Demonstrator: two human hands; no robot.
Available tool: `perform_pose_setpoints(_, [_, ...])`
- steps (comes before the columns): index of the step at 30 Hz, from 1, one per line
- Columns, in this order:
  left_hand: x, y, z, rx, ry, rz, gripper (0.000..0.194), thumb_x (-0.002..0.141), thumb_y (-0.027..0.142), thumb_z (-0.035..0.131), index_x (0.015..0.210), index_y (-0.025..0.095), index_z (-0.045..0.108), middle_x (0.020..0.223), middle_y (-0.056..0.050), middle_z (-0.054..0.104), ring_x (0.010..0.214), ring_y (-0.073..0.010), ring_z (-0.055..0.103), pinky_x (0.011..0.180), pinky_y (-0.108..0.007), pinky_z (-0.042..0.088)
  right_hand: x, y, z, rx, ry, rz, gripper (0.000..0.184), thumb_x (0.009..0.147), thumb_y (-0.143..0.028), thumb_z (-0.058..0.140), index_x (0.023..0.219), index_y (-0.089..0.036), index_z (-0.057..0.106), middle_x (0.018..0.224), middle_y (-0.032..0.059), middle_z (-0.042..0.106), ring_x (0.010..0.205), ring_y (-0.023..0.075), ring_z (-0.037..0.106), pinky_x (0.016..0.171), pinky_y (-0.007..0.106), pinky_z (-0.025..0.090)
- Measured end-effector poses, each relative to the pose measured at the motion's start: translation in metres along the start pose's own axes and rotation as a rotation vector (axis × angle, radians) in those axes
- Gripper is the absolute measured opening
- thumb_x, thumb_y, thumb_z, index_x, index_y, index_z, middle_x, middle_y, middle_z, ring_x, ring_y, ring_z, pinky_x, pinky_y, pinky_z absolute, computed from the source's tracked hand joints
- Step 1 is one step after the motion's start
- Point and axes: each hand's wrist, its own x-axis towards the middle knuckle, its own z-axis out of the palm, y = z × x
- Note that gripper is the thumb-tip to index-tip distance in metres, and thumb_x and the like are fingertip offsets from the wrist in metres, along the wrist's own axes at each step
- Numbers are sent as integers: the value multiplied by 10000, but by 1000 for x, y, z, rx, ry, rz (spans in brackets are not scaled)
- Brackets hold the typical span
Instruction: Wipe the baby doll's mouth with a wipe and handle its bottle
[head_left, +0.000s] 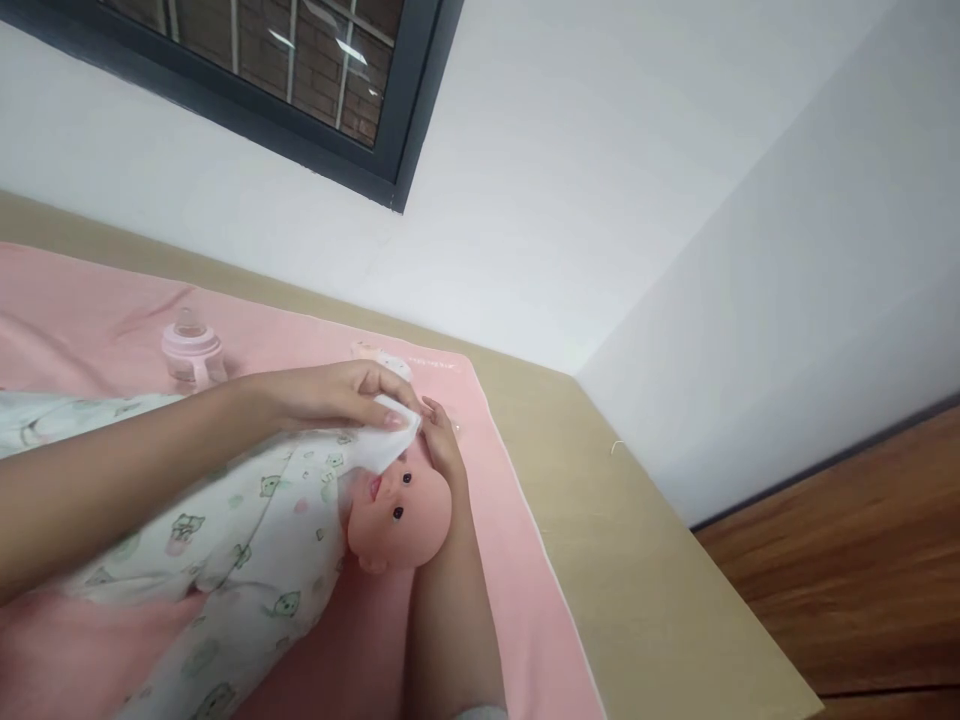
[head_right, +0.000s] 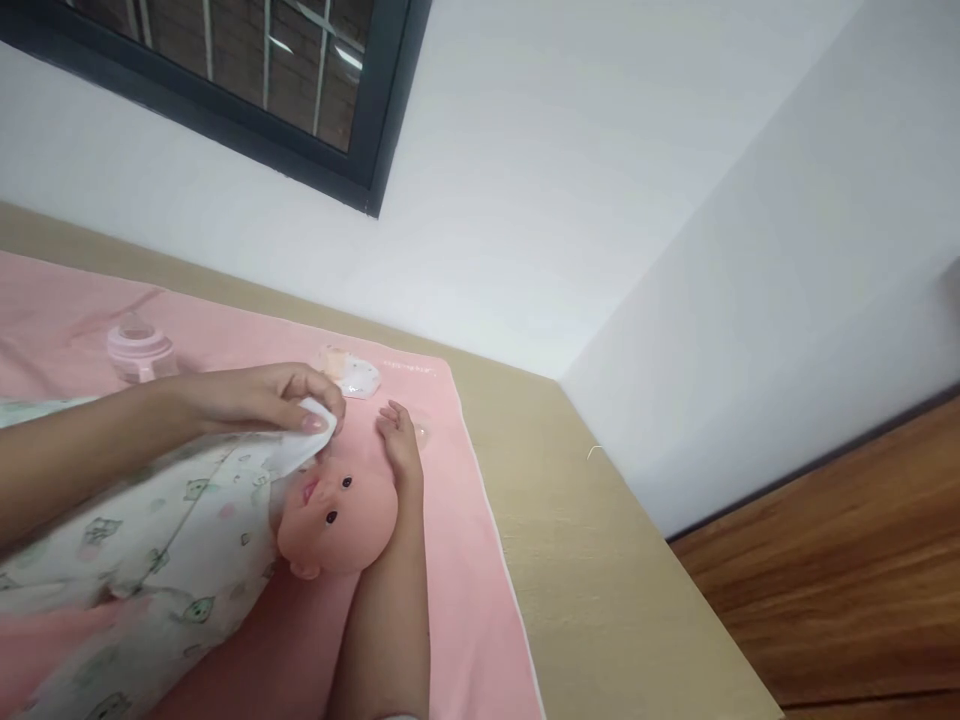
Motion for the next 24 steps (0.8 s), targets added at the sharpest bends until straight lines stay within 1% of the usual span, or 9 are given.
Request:
perform_pose_setpoints(2, [-14, 3, 4, 91, -45, -10, 142, 833, 318, 669, 920, 224, 731, 921, -13, 712, 871, -173, 647, 780, -227, 487, -3, -5, 2, 17, 23, 50, 511, 720, -283, 630, 1216, -222, 523, 1256, 77, 596, 1133, 191, 570, 1034, 375, 421])
perform_pose_setpoints(4, [-25, 5, 7, 211, -80, -59, 166, 866, 305, 627, 976, 260, 743, 1018, -9, 718, 966, -196, 644, 837, -237, 482, -5, -9, 3, 25, 33, 54, 492, 713, -270, 637, 1193, -215, 539, 1254, 79, 598, 1146, 184, 565, 1053, 365, 407])
perform_pose_setpoints(5, [-28, 5, 8, 268, -80, -84, 180, 875, 309, 612, 997, 277, 741, 1043, 0, 716, 980, -198, 644, 842, -235, 482, -6, -11, 4, 28, 35, 56, 481, 710, -268, 641, 1179, -211, 548, 1239, 78, 607, 1142, 181, 568, 1055, 361, 406])
perform_pose_setpoints(7, [-33, 4, 11, 375, -31, -128, 186, 875, 324, 604, 1004, 299, 735, 1049, 22, 717, 979, -188, 647, 839, -224, 482, -6, -13, 5, 37, 42, 63, 462, 704, -270, 650, 1153, -206, 565, 1207, 74, 626, 1128, 177, 578, 1055, 357, 410])
perform_pose_setpoints(10, [-37, -4, 17, 509, 85, -167, 151, 844, 345, 617, 933, 294, 728, 993, 45, 721, 929, -173, 651, 786, -206, 481, -5, -11, 6, 62, 47, 65, 442, 684, -279, 677, 1111, -203, 589, 1157, 65, 653, 1093, 169, 598, 1053, 352, 416])
perform_pose_setpoints(12, [-38, -10, 22, 576, 131, -186, 136, 831, 342, 604, 851, 266, 715, 906, 42, 722, 842, -168, 653, 704, -204, 474, -4, -8, 7, 133, 42, 42, 421, 684, -295, 679, 1086, -199, 596, 1113, 60, 670, 1038, 160, 621, 1031, 350, 438])
perform_pose_setpoints(16, [-40, -13, 33, 674, 172, -263, 129, 801, 268, 572, 744, 241, 685, 764, 45, 707, 700, -156, 632, 598, -210, 422, -3, 0, 8, 299, 81, -30, 343, 692, -296, 655, 1013, -182, 612, 970, 54, 696, 888, 145, 654, 939, 341, 504])
perform_pose_setpoints(19, [-38, -11, 38, 733, 190, -312, 111, 756, 235, 582, 702, 243, 678, 698, 50, 695, 637, -154, 613, 544, -214, 380, -5, 1, 8, 309, 101, -50, 267, 686, -271, 648, 934, -176, 630, 882, 48, 698, 829, 143, 653, 895, 335, 521])
perform_pose_setpoints(24, [-32, -20, 37, 814, 198, -253, 99, 724, 255, 590, 704, 245, 686, 699, 41, 699, 619, -159, 611, 534, -227, 364, -7, 0, 10, 225, 61, -61, 231, 709, -293, 631, 913, -185, 633, 861, 47, 701, 814, 142, 647, 867, 326, 523])
